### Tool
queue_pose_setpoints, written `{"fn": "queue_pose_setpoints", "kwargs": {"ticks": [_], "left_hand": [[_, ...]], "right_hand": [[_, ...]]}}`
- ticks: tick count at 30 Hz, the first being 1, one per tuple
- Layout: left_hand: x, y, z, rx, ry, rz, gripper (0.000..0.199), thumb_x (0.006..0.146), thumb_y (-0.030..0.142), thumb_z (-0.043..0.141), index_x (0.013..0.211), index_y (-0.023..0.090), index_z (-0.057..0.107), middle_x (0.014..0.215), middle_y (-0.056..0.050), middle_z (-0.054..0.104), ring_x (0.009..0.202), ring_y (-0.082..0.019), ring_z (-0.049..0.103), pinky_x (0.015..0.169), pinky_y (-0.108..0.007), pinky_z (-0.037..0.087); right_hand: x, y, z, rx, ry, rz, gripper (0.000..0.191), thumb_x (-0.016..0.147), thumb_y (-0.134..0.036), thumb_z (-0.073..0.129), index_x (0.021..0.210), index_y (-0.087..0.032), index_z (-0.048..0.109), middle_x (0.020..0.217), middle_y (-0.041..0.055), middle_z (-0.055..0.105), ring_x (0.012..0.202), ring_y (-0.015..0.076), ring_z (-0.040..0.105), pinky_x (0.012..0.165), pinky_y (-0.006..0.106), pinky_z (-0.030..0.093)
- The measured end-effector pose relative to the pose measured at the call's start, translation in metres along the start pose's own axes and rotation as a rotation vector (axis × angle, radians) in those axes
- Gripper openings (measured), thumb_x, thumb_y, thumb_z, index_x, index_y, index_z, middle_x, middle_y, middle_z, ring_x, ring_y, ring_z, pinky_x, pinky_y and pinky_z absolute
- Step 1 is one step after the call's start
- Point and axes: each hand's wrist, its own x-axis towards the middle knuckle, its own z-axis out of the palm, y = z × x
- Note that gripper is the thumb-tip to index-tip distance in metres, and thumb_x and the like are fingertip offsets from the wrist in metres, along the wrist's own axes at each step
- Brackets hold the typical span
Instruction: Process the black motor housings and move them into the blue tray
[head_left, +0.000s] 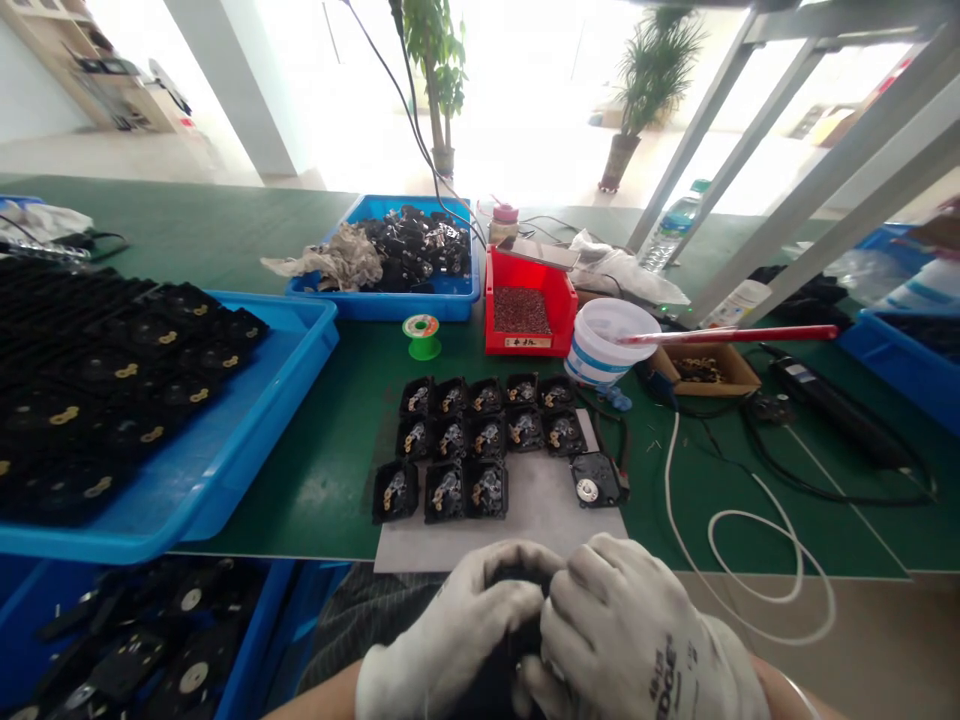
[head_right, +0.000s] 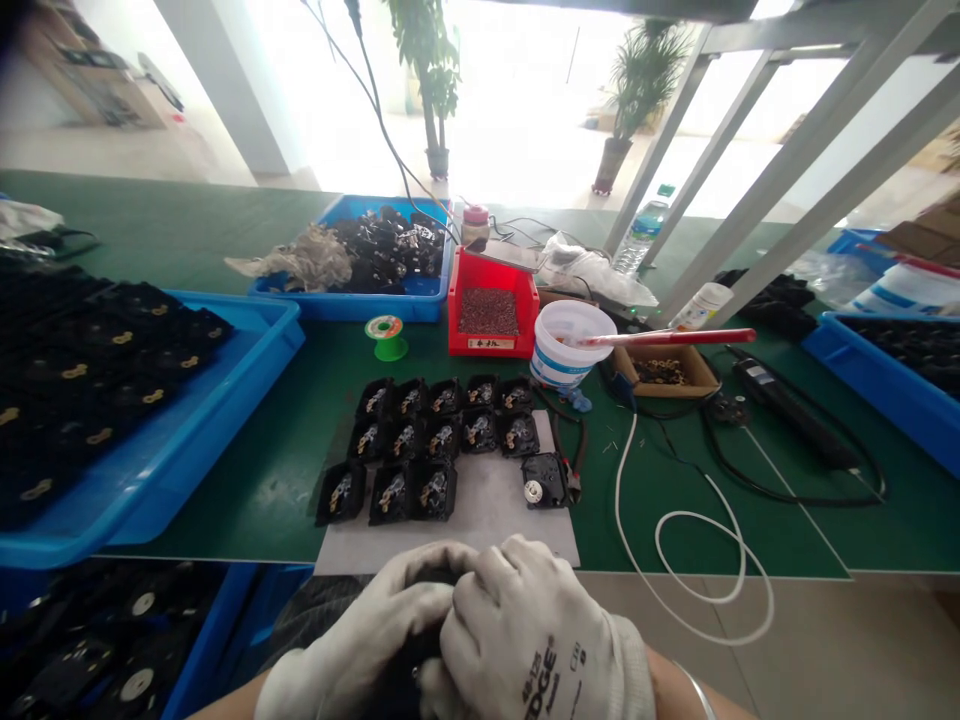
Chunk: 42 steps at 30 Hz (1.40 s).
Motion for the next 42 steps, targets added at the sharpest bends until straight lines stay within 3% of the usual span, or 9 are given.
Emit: {"fn": "queue_pose_setpoints", "kwargs": {"ticks": [4, 11, 16, 21, 23, 26, 30, 38, 42], "left_hand": [[-0.004, 0.006, -0.003, 0.092, 0.019, 0.186, 0.050, 0.102, 0.059, 0.053, 0.107, 0.018, 0.081, 0.110, -0.012, 0.078, 0.109, -0.031, 0.069, 0.108, -0.040, 0.052], [-0.002, -0.003, 0.000, 0.061, -0.076, 0.114, 0.085, 0.100, 0.080, 0.029, 0.115, 0.012, 0.078, 0.090, -0.010, 0.076, 0.077, -0.023, 0.071, 0.086, -0.037, 0.059], [-0.004, -0.004, -0.002, 0.094, -0.008, 0.143, 0.079, 0.100, 0.079, 0.034, 0.113, 0.014, 0.077, 0.112, -0.012, 0.076, 0.112, -0.030, 0.068, 0.107, -0.038, 0.049], [-0.003, -0.005, -0.007, 0.032, -0.024, 0.146, 0.077, 0.105, 0.072, 0.024, 0.116, 0.016, 0.075, 0.110, -0.009, 0.075, 0.110, -0.027, 0.068, 0.102, -0.036, 0.051], [-0.003, -0.005, -0.009, -0.029, -0.028, 0.132, 0.074, 0.105, 0.072, 0.028, 0.116, 0.016, 0.075, 0.102, -0.008, 0.075, 0.090, -0.023, 0.071, 0.087, -0.033, 0.056], [-0.003, -0.004, -0.011, -0.136, -0.050, 0.060, 0.059, 0.102, 0.068, 0.048, 0.124, 0.018, 0.069, 0.095, -0.006, 0.073, 0.065, -0.015, 0.069, 0.064, -0.026, 0.055], [0.001, -0.007, -0.010, -0.263, -0.053, 0.015, 0.054, 0.087, 0.056, 0.080, 0.121, 0.018, 0.063, 0.093, -0.005, 0.072, 0.068, -0.018, 0.074, 0.053, -0.021, 0.054], [0.002, 0.001, -0.004, -0.184, -0.055, 0.005, 0.061, 0.083, 0.059, 0.080, 0.121, 0.017, 0.058, 0.096, -0.005, 0.068, 0.070, -0.016, 0.069, 0.061, -0.025, 0.056], [-0.003, 0.005, -0.012, 0.070, -0.146, -0.038, 0.081, 0.075, 0.027, 0.086, 0.145, 0.026, 0.044, 0.097, 0.001, 0.065, 0.073, -0.012, 0.060, 0.070, -0.024, 0.052]], "right_hand": [[0.002, 0.005, 0.001, 0.032, 0.071, -0.023, 0.055, 0.106, -0.032, 0.036, 0.055, -0.023, 0.054, 0.055, 0.0024, 0.052, 0.055, 0.0195, 0.037, 0.054, 0.039, 0.022], [-0.003, 0.000, -0.003, 0.035, 0.052, -0.029, 0.042, 0.099, -0.030, 0.047, 0.059, -0.024, 0.054, 0.058, 0.0015, 0.055, 0.056, 0.0184, 0.041, 0.054, 0.037, 0.025], [-0.006, 0.000, -0.004, -0.027, 0.043, -0.035, 0.033, 0.096, -0.027, 0.058, 0.063, -0.024, 0.056, 0.053, -0.0011, 0.052, 0.053, 0.0171, 0.042, 0.052, 0.036, 0.024], [-0.010, 0.004, -0.008, -0.034, 0.172, -0.001, 0.036, 0.104, -0.034, 0.048, 0.072, -0.023, 0.060, 0.058, 0.0004, 0.060, 0.056, 0.0191, 0.050, 0.055, 0.037, 0.035], [-0.013, 0.010, -0.007, 0.091, 0.243, 0.124, 0.039, 0.108, -0.040, 0.042, 0.078, -0.023, 0.060, 0.061, 0.0013, 0.062, 0.058, 0.0190, 0.054, 0.057, 0.036, 0.040], [-0.021, 0.030, -0.004, 0.335, 0.270, 0.547, 0.050, 0.109, -0.050, 0.037, 0.070, -0.024, 0.055, 0.061, 0.0013, 0.059, 0.056, 0.0174, 0.055, 0.053, 0.031, 0.043], [-0.038, 0.075, 0.000, 0.266, 0.203, 1.034, 0.061, 0.106, -0.065, 0.033, 0.061, -0.026, 0.045, 0.055, 0.0009, 0.051, 0.049, 0.0173, 0.048, 0.047, 0.030, 0.039], [-0.056, 0.168, 0.015, 0.043, -0.235, 1.347, 0.053, 0.108, -0.049, 0.044, 0.068, -0.021, 0.064, 0.069, 0.0082, 0.068, 0.069, 0.0243, 0.066, 0.070, 0.038, 0.050], [-0.049, 0.186, 0.026, 0.000, -0.395, 1.400, 0.034, 0.106, -0.048, 0.059, 0.098, -0.017, 0.071, 0.096, 0.0042, 0.074, 0.087, 0.0191, 0.071, 0.087, 0.040, 0.058]]}}
